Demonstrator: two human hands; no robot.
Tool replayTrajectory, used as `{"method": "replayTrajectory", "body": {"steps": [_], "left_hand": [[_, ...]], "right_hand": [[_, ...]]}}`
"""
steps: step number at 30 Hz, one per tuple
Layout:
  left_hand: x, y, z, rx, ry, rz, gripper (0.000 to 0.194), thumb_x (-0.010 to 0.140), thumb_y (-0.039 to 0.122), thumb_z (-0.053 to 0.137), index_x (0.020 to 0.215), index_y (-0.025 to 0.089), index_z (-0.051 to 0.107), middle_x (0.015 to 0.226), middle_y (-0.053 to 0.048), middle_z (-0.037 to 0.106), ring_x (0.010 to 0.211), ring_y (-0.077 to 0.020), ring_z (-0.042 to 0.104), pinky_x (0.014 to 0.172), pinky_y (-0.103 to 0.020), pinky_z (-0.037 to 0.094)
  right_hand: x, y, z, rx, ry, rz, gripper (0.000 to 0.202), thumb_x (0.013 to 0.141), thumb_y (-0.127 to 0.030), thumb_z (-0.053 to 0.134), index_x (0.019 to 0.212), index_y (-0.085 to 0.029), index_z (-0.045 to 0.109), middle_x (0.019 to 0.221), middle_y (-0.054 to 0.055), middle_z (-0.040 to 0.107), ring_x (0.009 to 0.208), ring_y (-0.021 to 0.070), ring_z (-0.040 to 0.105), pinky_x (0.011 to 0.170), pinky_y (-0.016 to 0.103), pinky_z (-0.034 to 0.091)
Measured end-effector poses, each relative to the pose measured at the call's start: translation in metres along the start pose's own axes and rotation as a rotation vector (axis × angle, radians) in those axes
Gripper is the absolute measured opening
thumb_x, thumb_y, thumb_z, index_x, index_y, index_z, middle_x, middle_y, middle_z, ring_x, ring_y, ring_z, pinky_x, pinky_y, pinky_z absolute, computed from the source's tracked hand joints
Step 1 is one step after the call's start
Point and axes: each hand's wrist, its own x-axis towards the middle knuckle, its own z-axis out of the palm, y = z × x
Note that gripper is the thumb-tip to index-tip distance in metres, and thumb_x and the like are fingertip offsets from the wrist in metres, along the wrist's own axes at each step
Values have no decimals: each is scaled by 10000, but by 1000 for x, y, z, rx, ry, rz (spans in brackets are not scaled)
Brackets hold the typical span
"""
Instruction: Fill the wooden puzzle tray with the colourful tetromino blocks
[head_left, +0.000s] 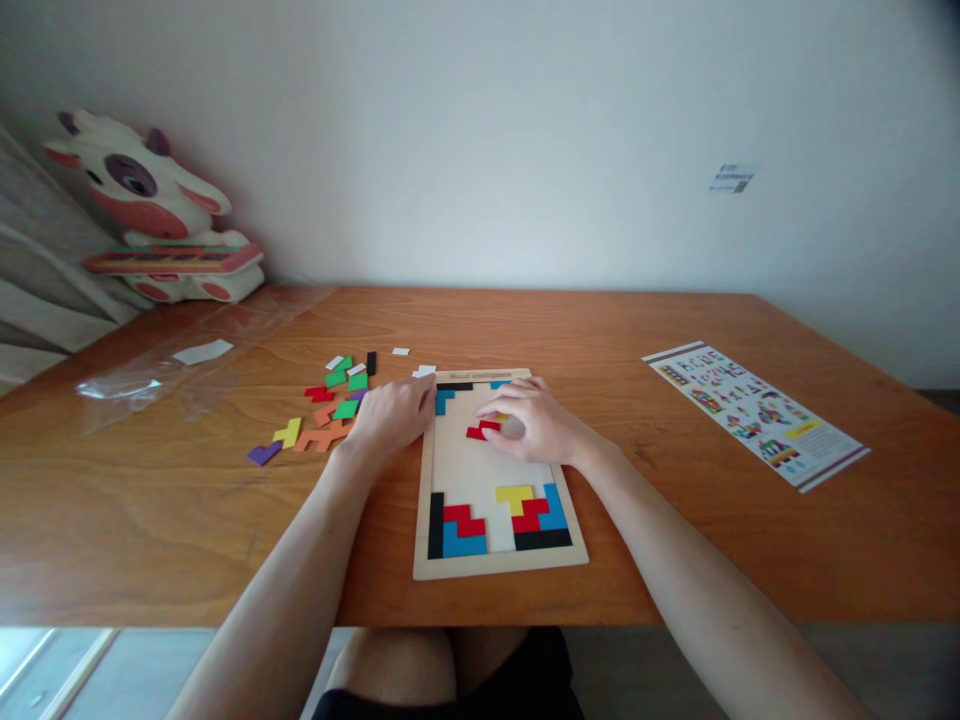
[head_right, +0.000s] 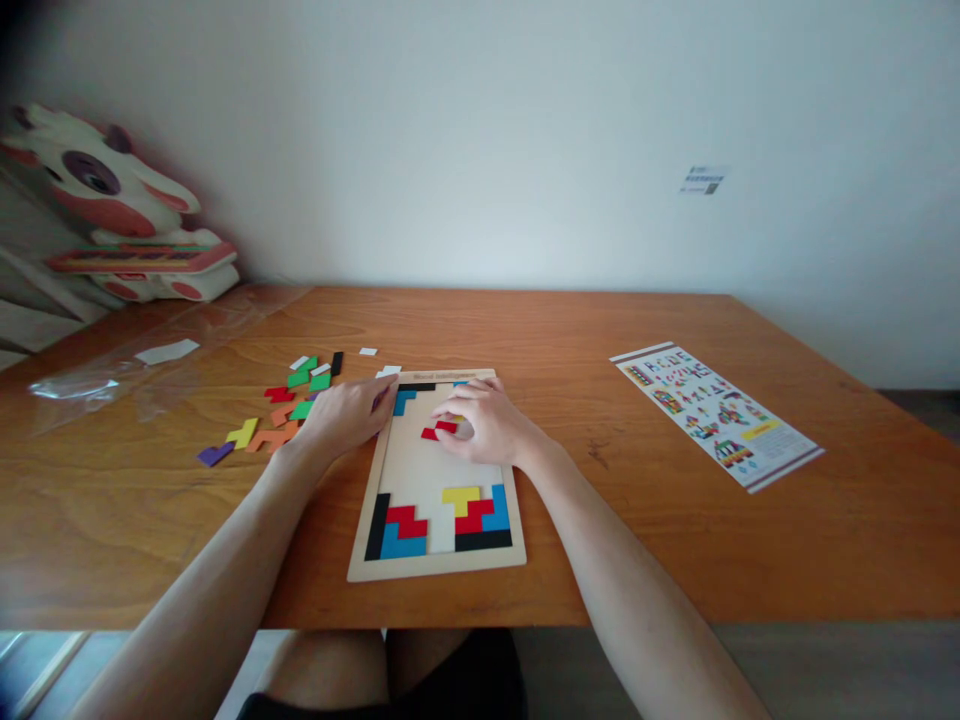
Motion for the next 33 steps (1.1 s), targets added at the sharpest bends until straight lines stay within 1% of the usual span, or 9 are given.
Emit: {"method": "replayTrajectory", "body": {"steps": [3,8,11,15,18,20,23,28,33], "left_hand": [[-1,-1,2,-8,16,16,402,1010,391,298,1094,264,671,968,-64,764,825,-269,720,621,-307,425],[-2,0,-1,-25,22,22,374,1002,360,316,1064,251,668,955,-71,757,825,-262,714,646,-308,433],[-3,1,-3,-30,10,26,365,1002,355,317,1028,245,664,947,-71,754,816,-253,713,635,-301,427],[-3,3,-4,-29,13,31,350,994,356,331,1094,259,651,988,-60,756,853,-258,717,630,-301,430],[-3,4,-5,-27,5,26,358,993,353,328,1117,257,649,1005,-63,756,870,-259,718,639,-300,438],[-3,4,-5,-25,-2,18,362,996,354,324,1119,255,649,1018,-67,756,879,-260,718,648,-300,444],[-3,5,-5,-20,-16,-7,385,1009,375,303,1119,255,652,1036,-72,755,885,-258,718,678,-302,459],[-2,5,-3,-9,-33,-51,442,1022,406,264,1120,255,668,1015,-90,757,877,-277,720,721,-327,483],[-2,6,-4,-24,-66,-51,441,1019,404,268,1129,257,669,1035,-92,755,898,-284,720,723,-333,492]], "right_hand": [[-2,-1,-4,-13,-28,22,275,800,-247,695,1074,-257,722,1026,33,696,1042,237,571,944,430,295],[-1,-3,-1,-27,-19,61,149,852,-363,696,946,-252,731,986,31,683,1039,241,548,925,428,271],[1,-6,3,-48,-5,93,184,855,-420,706,907,-243,704,996,24,685,1039,239,550,912,416,269],[2,-8,5,-60,16,125,269,868,-508,680,875,-239,687,998,26,683,1042,241,549,899,408,266],[1,-8,2,-31,-3,100,232,863,-475,685,887,-245,698,991,29,672,1044,245,542,902,415,263],[0,-7,-2,-23,-26,81,174,829,-408,712,906,-252,704,995,29,664,1044,248,533,905,421,261],[-2,-6,-4,-25,-49,66,182,778,-344,730,934,-254,701,1010,33,656,1041,253,519,910,431,259],[-2,-4,-2,-21,-44,53,197,786,-366,716,946,-253,698,1018,39,651,1060,261,502,923,443,260],[-2,-3,-1,-16,-32,59,210,784,-380,721,949,-252,699,1013,36,659,1060,259,510,931,452,255]]}}
